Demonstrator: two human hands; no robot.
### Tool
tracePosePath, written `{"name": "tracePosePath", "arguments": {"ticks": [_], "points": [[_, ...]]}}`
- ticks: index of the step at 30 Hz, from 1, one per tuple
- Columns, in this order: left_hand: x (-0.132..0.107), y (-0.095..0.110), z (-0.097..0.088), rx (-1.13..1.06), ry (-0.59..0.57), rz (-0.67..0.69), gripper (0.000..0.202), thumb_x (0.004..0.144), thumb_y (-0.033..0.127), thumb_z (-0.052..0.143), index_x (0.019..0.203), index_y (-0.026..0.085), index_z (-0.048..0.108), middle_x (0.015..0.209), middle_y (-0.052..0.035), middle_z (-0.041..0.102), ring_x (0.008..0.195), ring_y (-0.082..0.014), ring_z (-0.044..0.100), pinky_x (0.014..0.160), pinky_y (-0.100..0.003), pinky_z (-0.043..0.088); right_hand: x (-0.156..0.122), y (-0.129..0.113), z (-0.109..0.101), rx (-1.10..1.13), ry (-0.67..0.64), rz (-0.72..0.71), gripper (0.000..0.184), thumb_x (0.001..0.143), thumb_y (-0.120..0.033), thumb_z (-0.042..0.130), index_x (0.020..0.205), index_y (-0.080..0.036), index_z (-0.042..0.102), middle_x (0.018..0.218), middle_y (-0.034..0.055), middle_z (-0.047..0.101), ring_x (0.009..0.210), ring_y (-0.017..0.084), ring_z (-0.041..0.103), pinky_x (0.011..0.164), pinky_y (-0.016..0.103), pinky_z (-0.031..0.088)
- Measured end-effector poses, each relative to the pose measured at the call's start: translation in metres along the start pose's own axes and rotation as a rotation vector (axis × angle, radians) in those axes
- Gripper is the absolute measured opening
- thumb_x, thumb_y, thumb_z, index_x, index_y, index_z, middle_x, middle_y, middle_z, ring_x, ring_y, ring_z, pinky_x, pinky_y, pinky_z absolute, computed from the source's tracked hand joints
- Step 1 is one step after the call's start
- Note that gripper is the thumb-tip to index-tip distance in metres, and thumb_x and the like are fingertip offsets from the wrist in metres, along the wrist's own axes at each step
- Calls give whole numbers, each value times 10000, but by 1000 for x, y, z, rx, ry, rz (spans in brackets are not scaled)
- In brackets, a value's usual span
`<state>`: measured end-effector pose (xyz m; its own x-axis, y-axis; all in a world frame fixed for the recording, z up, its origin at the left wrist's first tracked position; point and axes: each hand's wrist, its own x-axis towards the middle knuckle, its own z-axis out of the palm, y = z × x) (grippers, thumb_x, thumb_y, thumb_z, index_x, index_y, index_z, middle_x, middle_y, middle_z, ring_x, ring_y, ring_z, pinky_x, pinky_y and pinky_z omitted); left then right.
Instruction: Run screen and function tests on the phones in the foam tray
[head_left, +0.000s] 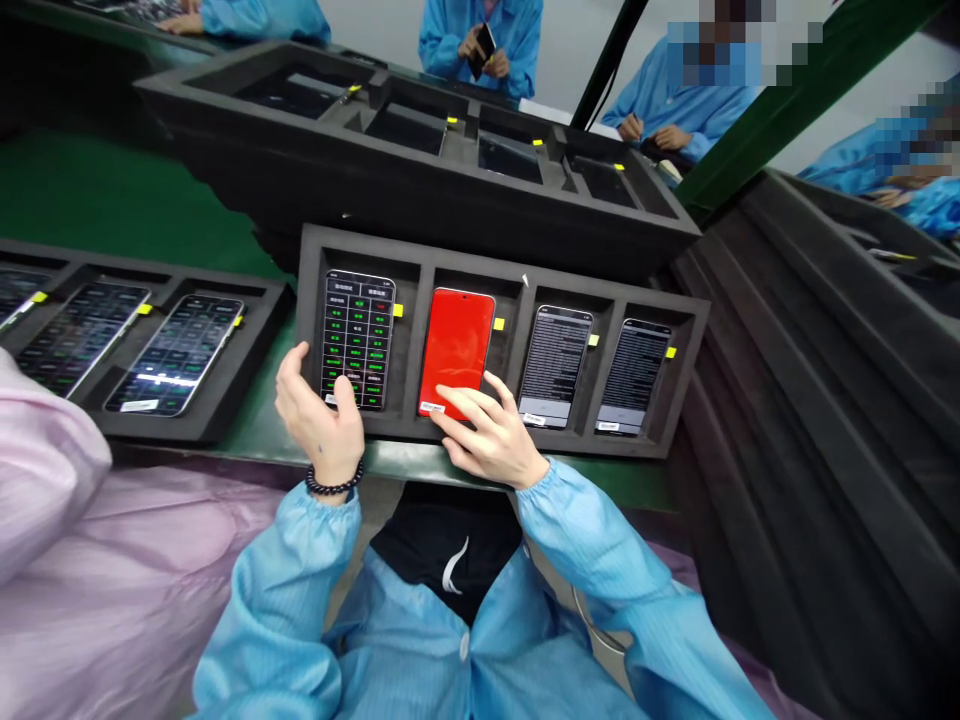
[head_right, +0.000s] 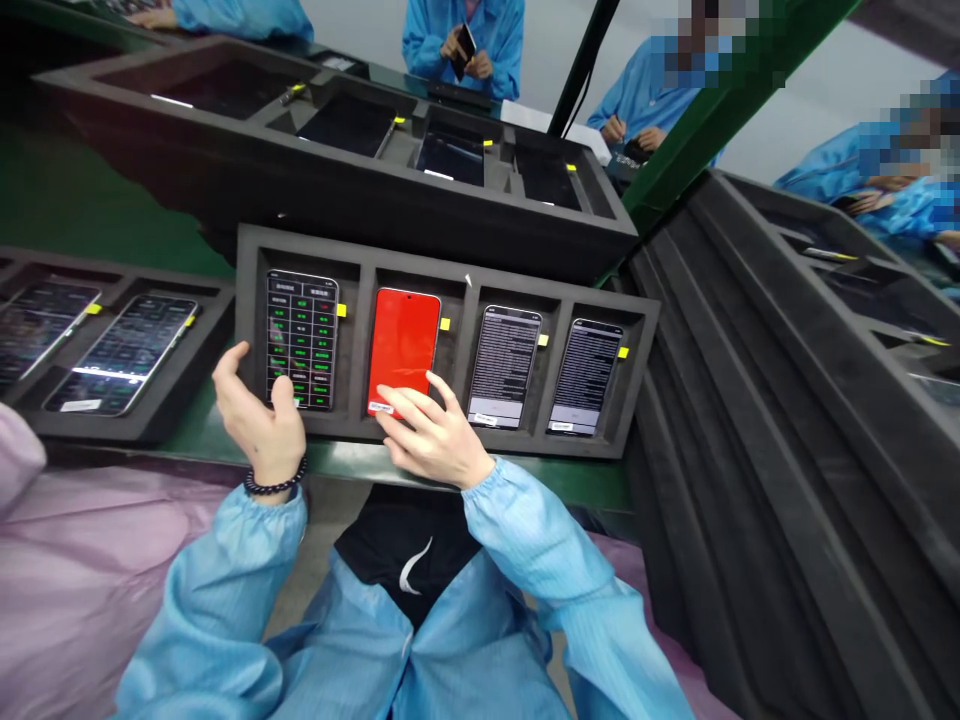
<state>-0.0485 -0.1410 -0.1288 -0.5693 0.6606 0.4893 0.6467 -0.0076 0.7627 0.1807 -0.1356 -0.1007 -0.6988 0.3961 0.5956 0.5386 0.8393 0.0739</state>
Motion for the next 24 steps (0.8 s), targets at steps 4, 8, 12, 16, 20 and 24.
{"name": "tracePosePath", "arguments": {"ticks": [4,8,12,16,20,24], "points": [[0,0,0,1,0,9,576,913,382,515,1444,161,483,1477,-153,550,1405,-287,499,1209,-412,361,2,0,0,-10,-78,-2,412,913,-255,637,1319,-193,680,1415,137,661,1251,250,613,1286,530,261],[0,1,0,-2,-5,8,576,917,371,510,1449,155,478,1480,-157,547,1406,-285,499,1216,-411,358,3,0,0,-10,-114,-2,426,929,-293,624,1343,-198,662,1438,133,646,1251,254,615,1283,552,261],[0,0,0,-15,0,11,574,919,380,517,1443,147,485,1475,-159,551,1401,-285,503,1217,-407,354,3,0,0,-48,-104,-18,376,965,-316,574,1300,-177,673,1409,133,669,1223,245,630,1265,566,295],[0,-1,0,-9,-4,6,576,922,384,515,1449,152,479,1480,-155,548,1399,-285,503,1213,-408,354,3,-1,0,-82,-111,-14,361,990,-316,526,1304,-205,666,1412,104,673,1218,225,638,1260,559,312],[-1,1,-1,2,-8,-5,569,919,372,512,1446,160,478,1474,-153,552,1389,-281,509,1206,-406,361,3,-1,1,-91,-125,-10,359,995,-320,521,1306,-213,664,1422,103,667,1216,227,641,1247,557,335],[0,0,-1,-21,-4,-2,571,921,372,523,1445,148,479,1480,-163,543,1395,-285,500,1213,-420,345,2,0,3,-89,-118,-11,345,996,-311,525,1294,-207,664,1427,104,663,1217,224,635,1258,552,313]]}}
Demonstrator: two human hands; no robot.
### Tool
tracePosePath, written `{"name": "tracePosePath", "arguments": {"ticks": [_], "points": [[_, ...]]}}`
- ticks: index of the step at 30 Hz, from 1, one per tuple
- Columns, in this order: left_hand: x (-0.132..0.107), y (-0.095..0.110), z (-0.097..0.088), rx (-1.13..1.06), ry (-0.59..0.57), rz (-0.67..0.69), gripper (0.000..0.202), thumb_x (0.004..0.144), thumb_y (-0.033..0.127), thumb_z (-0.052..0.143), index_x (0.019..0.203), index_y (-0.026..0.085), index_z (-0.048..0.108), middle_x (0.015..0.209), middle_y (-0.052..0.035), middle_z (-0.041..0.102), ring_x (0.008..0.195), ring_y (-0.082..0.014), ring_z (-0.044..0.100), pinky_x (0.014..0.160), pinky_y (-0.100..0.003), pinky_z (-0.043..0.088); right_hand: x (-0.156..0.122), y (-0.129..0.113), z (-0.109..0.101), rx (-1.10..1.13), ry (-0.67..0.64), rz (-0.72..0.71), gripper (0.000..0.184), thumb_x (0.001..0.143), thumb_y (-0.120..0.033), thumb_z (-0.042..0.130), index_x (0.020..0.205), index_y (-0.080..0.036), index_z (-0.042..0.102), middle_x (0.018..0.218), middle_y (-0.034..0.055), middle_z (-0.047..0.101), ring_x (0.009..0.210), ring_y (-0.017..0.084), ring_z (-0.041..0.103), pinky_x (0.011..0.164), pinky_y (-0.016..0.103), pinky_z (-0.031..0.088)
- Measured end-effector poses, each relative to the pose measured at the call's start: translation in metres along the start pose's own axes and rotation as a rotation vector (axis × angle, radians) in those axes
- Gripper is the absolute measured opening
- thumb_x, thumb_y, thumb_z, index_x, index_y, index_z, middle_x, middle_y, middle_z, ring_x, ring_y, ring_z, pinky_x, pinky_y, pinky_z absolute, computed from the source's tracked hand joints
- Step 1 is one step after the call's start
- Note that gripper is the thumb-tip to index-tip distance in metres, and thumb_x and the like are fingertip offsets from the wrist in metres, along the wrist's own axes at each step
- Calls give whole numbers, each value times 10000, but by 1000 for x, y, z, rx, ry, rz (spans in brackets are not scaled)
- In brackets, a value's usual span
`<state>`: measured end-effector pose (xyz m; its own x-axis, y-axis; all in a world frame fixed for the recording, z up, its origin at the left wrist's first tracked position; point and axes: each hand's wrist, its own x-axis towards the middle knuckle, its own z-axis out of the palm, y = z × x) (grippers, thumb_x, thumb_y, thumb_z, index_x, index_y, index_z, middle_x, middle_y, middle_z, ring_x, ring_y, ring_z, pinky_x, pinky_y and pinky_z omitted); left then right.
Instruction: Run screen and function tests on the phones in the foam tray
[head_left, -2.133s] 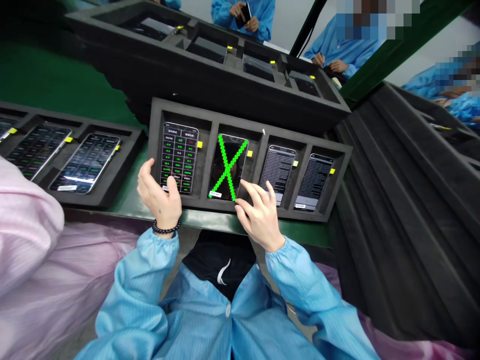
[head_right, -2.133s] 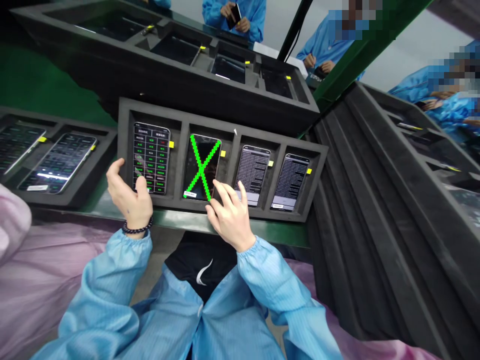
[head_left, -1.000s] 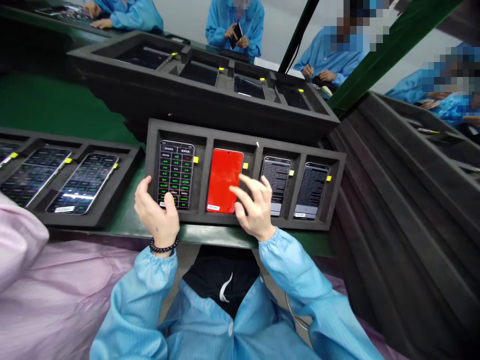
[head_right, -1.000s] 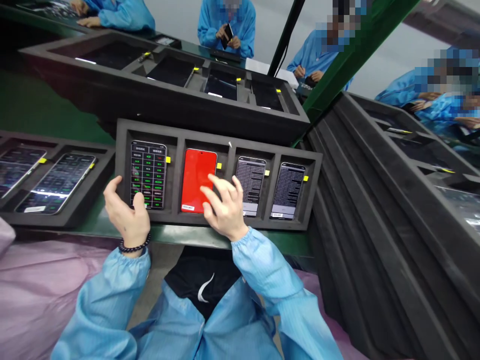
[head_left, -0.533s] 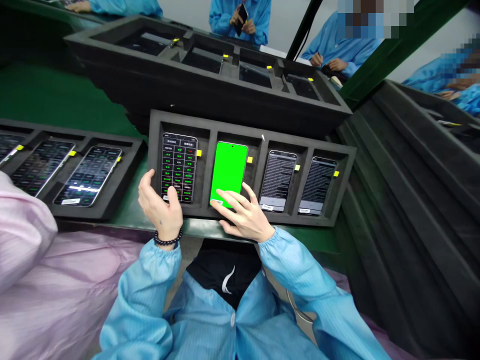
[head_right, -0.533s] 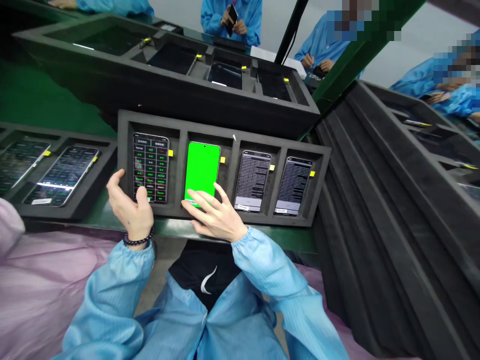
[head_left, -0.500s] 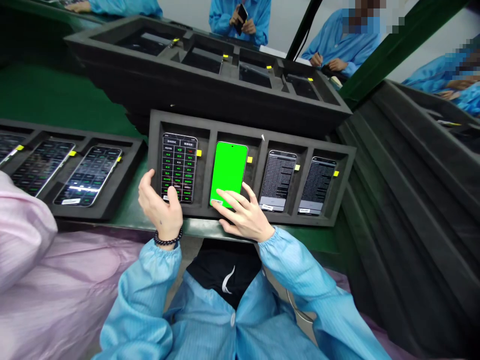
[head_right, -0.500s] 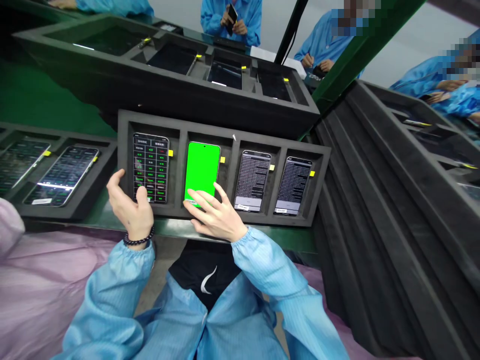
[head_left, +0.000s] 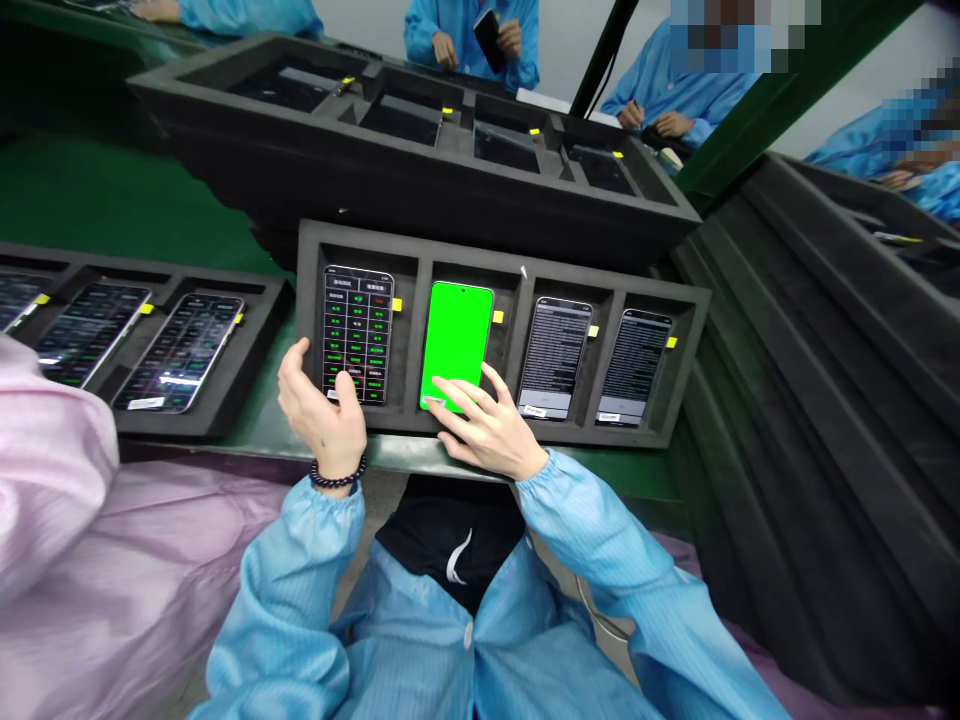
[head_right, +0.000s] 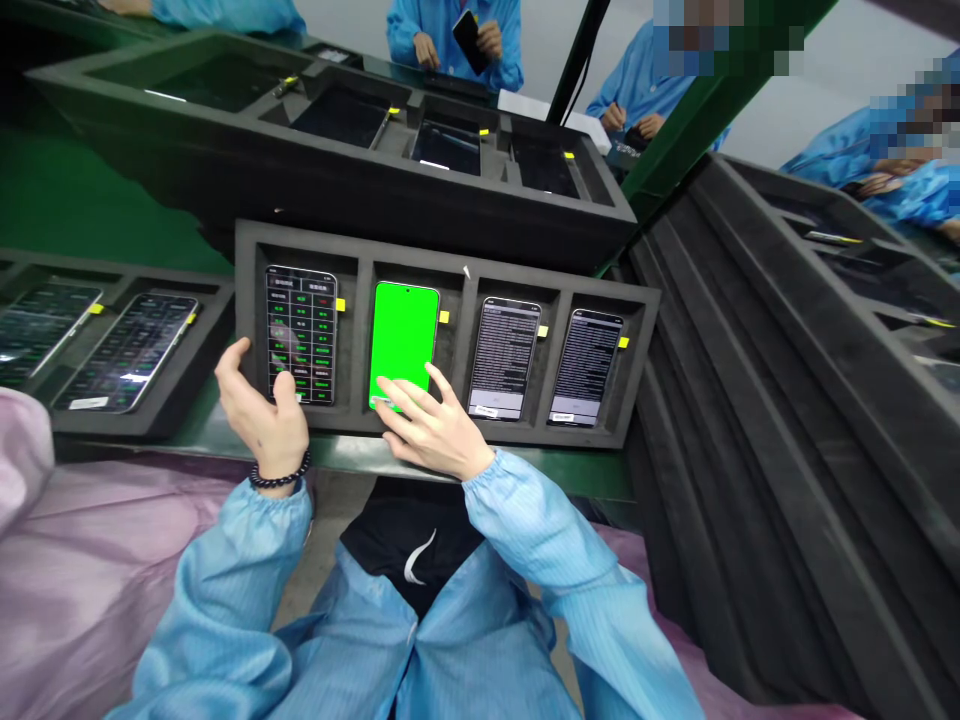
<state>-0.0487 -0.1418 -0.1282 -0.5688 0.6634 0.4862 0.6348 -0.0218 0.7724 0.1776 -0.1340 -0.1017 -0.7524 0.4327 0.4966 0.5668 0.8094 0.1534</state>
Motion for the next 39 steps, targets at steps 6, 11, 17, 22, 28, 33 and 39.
{"name": "tracePosePath", "arguments": {"ticks": [6,11,17,22,28,33,39], "points": [[-1,-1,0,-1,2,29,553,952,413,509,1440,155,480,1469,-181,540,1397,-299,493,1207,-456,357,0,-1,1,3,50,-8,334,985,-293,533,1269,-184,671,1391,114,684,1223,234,628,1277,548,270],[6,15,-2,-14,75,326,484,971,356,476,1418,176,524,1474,-180,542,1414,-289,478,1206,-468,360,2,-2,0,-33,69,-26,325,987,-279,506,1248,-187,676,1380,93,694,1205,218,637,1305,528,219],[52,66,16,-46,-280,670,393,981,233,396,1220,185,705,1205,-86,734,1184,-233,598,1114,-429,440,1,-2,2,-45,79,-54,337,1002,-304,485,1251,-178,673,1389,92,689,1219,215,629,1305,526,229],[80,88,43,96,-460,763,439,992,269,389,1318,154,659,1277,-110,708,1175,-288,573,1038,-482,441,-2,-2,5,-18,45,-45,364,1001,-308,501,1323,-214,641,1422,92,663,1253,221,613,1282,540,283],[79,89,48,184,-481,747,455,994,342,385,1280,148,681,1185,-138,707,1176,-333,533,1009,-523,437,-4,-1,7,-9,106,-67,356,1014,-295,477,1315,-207,645,1407,100,669,1228,216,619,1249,543,331],[81,91,49,134,-497,742,444,976,402,426,1243,167,691,1128,-125,682,1150,-318,520,1065,-533,430,-2,0,8,-20,142,-80,314,1023,-295,464,1219,-198,690,1406,95,670,1214,217,621,1231,547,352],[85,84,44,-162,-584,527,510,922,484,545,1338,194,604,1169,-105,664,1168,-278,558,1128,-506,422,-19,1,0,121,296,103,401,958,-229,544,1348,-223,633,1439,99,642,1229,222,613,1233,503,347]]}}
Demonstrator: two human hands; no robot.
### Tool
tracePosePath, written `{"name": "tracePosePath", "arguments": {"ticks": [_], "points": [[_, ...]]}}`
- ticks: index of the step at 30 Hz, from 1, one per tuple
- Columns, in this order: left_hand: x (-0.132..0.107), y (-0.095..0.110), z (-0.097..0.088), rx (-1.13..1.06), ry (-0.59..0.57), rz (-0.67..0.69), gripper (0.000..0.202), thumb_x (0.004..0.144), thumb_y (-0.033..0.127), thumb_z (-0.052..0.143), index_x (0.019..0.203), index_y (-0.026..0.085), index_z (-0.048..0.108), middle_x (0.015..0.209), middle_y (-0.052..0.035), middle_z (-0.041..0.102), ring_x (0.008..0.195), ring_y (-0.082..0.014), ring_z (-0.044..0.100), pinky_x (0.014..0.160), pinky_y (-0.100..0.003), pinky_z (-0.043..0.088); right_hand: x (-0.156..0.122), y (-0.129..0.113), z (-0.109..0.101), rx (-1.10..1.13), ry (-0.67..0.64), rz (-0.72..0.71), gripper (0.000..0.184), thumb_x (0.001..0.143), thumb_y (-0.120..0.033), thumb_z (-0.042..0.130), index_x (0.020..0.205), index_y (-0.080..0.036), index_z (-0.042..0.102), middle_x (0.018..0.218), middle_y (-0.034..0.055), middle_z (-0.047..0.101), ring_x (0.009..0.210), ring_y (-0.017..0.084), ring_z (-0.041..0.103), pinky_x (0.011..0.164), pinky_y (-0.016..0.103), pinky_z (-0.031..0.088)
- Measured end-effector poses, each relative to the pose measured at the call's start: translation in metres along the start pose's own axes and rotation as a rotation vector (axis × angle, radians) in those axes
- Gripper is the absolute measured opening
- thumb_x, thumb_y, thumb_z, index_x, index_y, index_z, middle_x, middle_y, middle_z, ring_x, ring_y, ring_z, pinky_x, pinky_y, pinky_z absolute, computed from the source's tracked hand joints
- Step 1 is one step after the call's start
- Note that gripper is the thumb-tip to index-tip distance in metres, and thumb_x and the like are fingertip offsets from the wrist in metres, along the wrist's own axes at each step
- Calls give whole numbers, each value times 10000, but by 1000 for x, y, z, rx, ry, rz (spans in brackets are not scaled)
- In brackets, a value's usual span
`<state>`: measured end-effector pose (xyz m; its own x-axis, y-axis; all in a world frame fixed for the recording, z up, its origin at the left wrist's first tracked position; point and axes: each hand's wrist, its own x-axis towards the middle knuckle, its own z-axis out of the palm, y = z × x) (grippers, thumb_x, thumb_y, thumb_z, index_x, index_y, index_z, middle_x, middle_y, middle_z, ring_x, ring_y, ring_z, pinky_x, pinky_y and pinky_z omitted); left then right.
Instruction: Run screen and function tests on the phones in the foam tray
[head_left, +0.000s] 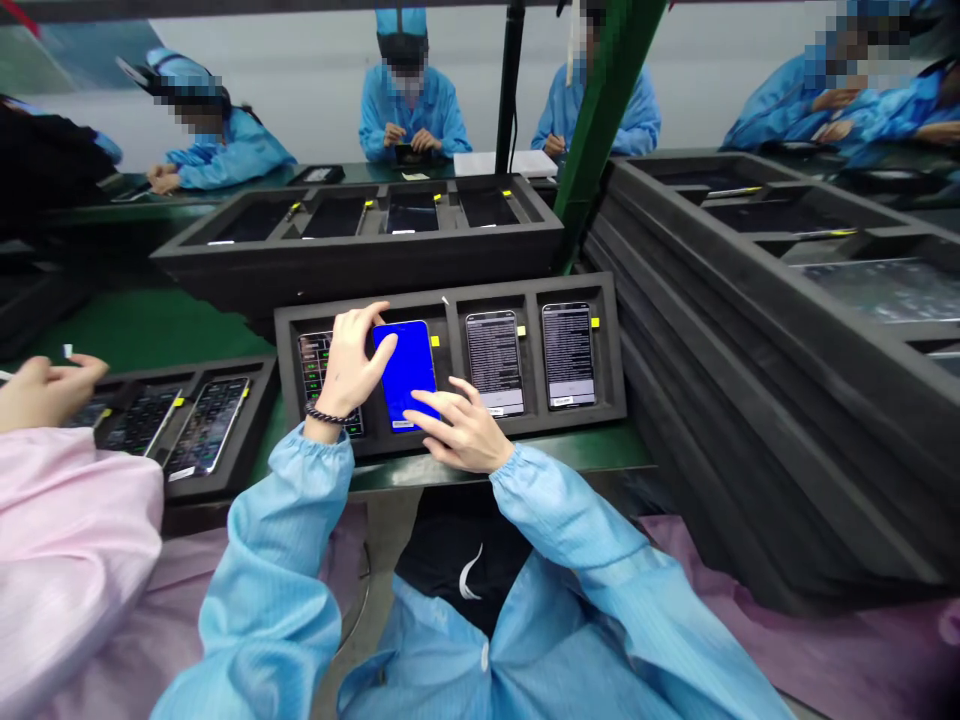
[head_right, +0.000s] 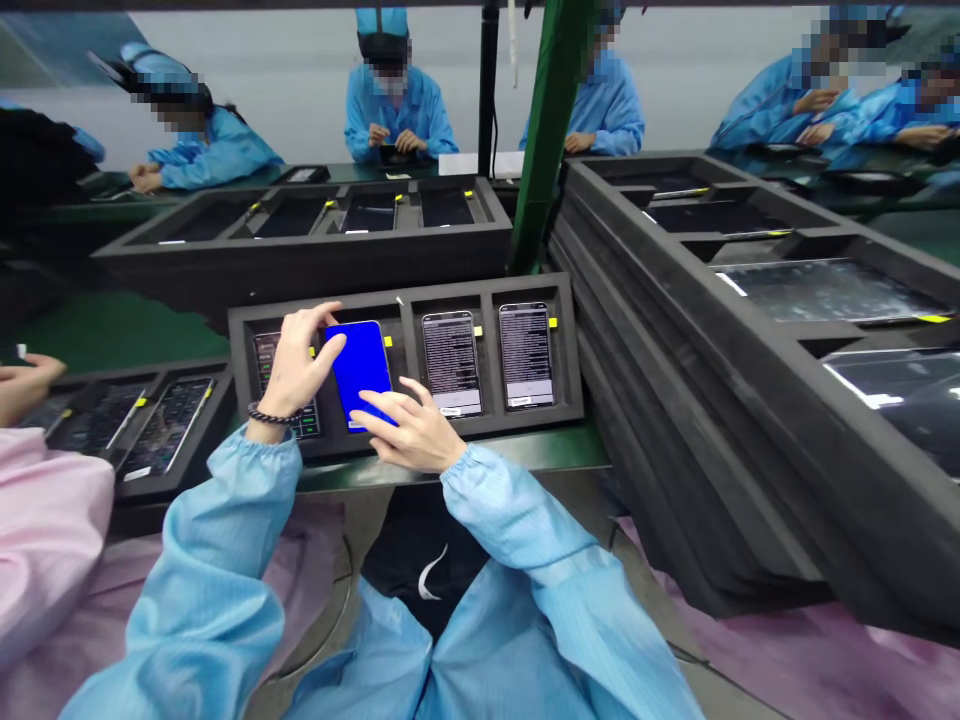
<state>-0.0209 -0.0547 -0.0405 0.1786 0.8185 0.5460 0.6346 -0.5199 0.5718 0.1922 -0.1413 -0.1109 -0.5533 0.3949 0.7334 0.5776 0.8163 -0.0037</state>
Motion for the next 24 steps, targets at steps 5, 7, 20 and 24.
{"name": "tracePosePath", "arguments": {"ticks": [5,7,20,24], "points": [[-27,-13,-4,-559,-13,-193,843,786,475,762,1505,253,380,1421,-120,587,1266,-237,597,1142,-415,454,-22,-5,-17,66,180,378,443,961,-225,483,1389,-231,595,1397,104,644,1254,245,603,1190,517,398],[-31,-14,-3,-605,-69,-223,852,787,468,757,1514,261,364,1444,-136,573,1169,-224,648,1047,-398,521,-24,-7,-19,68,187,424,432,974,-240,478,1390,-219,595,1383,115,644,1245,245,603,1175,507,417],[1,13,12,214,-89,11,497,970,409,393,1278,121,656,1283,-165,673,1249,-318,503,1158,-560,374,3,-18,16,-53,-174,58,354,1028,-354,498,1301,-199,662,1542,138,546,1379,265,516,1244,609,312],[7,13,11,144,-79,-48,437,934,426,451,1177,151,688,1219,-161,673,1258,-328,485,1188,-576,331,3,-16,13,14,-130,195,398,1009,-348,530,1383,-240,610,1539,111,549,1366,257,517,1267,561,282]]}}
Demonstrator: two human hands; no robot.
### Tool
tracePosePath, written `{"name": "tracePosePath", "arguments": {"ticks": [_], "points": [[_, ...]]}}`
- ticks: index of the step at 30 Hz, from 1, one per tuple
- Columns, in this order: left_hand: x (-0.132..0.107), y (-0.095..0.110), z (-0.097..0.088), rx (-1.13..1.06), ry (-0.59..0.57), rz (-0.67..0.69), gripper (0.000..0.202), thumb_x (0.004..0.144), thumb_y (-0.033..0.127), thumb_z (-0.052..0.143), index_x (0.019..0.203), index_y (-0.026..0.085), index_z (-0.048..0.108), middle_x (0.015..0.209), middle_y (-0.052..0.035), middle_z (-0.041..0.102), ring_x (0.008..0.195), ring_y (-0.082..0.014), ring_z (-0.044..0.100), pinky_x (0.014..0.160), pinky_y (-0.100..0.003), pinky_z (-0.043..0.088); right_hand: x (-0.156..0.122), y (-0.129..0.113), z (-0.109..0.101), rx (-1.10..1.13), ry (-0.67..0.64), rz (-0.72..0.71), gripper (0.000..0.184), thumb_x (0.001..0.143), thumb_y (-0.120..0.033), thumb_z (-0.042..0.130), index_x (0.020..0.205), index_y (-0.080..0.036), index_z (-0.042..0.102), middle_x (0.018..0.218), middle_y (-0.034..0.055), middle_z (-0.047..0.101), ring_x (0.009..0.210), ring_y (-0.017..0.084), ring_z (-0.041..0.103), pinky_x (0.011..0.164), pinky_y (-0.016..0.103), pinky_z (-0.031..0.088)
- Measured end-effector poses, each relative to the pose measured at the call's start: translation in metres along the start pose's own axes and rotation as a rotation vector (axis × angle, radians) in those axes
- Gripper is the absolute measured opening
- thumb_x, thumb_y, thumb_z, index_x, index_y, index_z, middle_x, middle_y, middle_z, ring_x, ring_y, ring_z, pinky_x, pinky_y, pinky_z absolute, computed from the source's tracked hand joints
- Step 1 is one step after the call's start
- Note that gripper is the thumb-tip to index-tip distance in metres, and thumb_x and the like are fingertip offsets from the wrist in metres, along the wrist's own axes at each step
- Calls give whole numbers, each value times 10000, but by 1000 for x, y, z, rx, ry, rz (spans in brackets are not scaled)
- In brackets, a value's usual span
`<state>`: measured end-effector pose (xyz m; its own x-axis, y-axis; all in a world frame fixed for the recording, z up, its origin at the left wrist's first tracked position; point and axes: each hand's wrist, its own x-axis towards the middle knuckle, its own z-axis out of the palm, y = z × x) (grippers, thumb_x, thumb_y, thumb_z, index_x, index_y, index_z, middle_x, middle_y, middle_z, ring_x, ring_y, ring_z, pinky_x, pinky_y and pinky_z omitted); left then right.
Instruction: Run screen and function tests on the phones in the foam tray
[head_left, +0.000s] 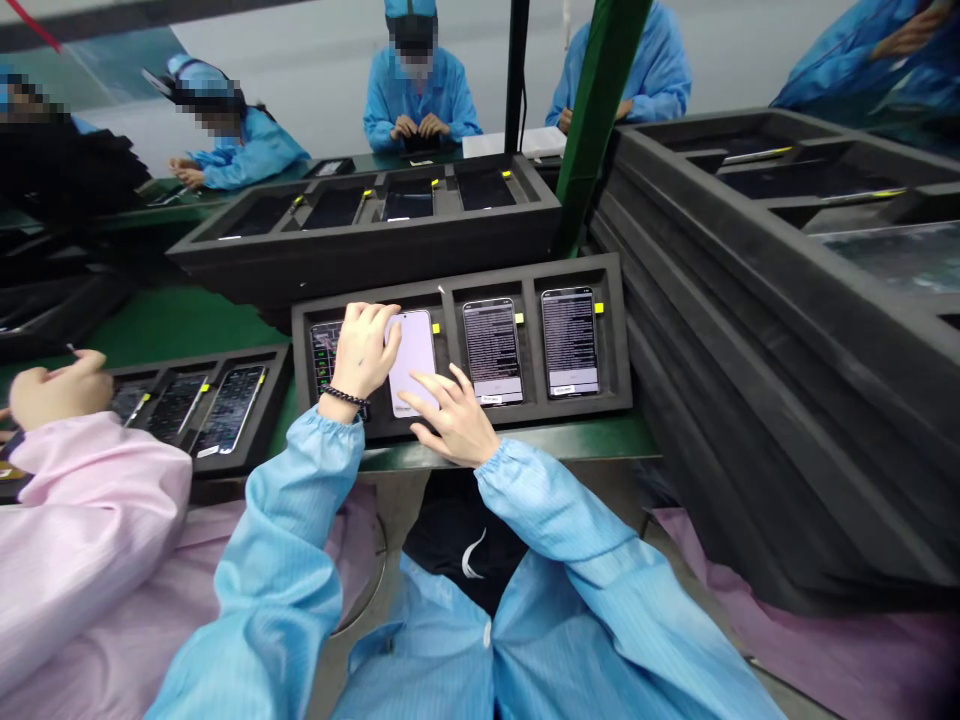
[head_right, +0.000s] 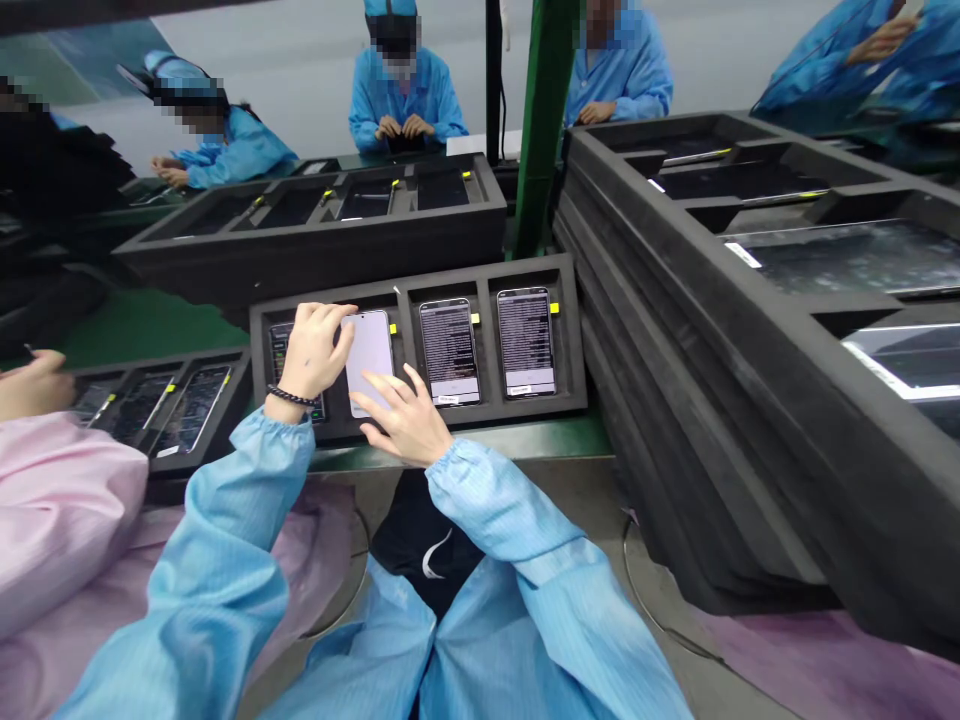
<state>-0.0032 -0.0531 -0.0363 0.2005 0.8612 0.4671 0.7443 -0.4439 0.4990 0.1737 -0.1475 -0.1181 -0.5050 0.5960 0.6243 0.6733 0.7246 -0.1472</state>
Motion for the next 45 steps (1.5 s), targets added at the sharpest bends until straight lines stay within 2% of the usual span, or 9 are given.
{"name": "tracePosePath", "arguments": {"ticks": [4,8,13,18,22,28,33,38,45], "points": [[2,-4,-4,-205,13,-114,486,897,477,478,1234,162,630,1223,-152,649,1220,-295,545,1161,-536,401,-4,2,-5,102,158,147,445,997,-345,486,1411,-199,561,1503,128,563,1354,262,506,1256,517,297],[-15,-3,-6,-503,-96,-229,705,856,569,476,1435,170,437,1347,-177,620,1137,-257,656,960,-416,568,-7,4,-4,203,310,290,488,971,-319,431,1433,-176,492,1503,152,531,1400,291,461,1223,534,330],[-34,1,-3,-699,-273,-366,790,611,534,835,1258,158,582,1062,-152,734,887,-258,722,753,-350,604,-5,4,-2,258,407,337,451,973,-299,406,1399,-182,495,1463,157,542,1365,295,484,1166,502,394],[-38,11,3,-787,-85,-521,596,661,514,750,1120,160,610,931,-88,735,766,-208,694,607,-272,542,-6,4,-20,406,572,456,386,972,-302,384,1310,-201,542,1398,161,580,1322,295,538,1103,500,465],[-73,54,-5,-842,48,-608,521,709,501,647,1123,186,631,1022,-57,744,873,-220,706,659,-276,554,-20,3,-62,689,520,494,224,944,-337,491,1061,-210,635,1067,91,695,930,215,680,836,364,583],[-156,140,-10,-820,-51,-778,586,698,482,691,1228,235,668,1250,-52,723,1167,-289,677,907,-342,590,-48,-11,-125,682,297,615,264,971,-379,553,770,-213,594,678,-30,586,611,116,538,574,238,440],[-193,162,-1,-780,-107,-794,657,745,495,654,1370,300,593,1304,-43,705,1224,-295,663,970,-368,587,-59,-24,-139,425,286,555,400,995,-271,606,622,-219,470,572,-63,426,531,94,393,551,254,356],[-201,166,3,-742,-125,-839,644,791,533,636,1386,295,578,1330,-50,691,1262,-301,642,1020,-382,571,-67,-25,-142,235,289,440,375,1018,-242,595,651,-220,524,579,-38,495,561,118,409,595,288,366],[-198,167,-1,-816,-84,-879,468,780,554,676,1174,303,685,1224,-39,737,1139,-312,698,869,-387,622,-82,-40,-146,439,499,85,364,1050,-359,535,726,-221,627,553,-14,559,498,114,468,482,279,377]]}}
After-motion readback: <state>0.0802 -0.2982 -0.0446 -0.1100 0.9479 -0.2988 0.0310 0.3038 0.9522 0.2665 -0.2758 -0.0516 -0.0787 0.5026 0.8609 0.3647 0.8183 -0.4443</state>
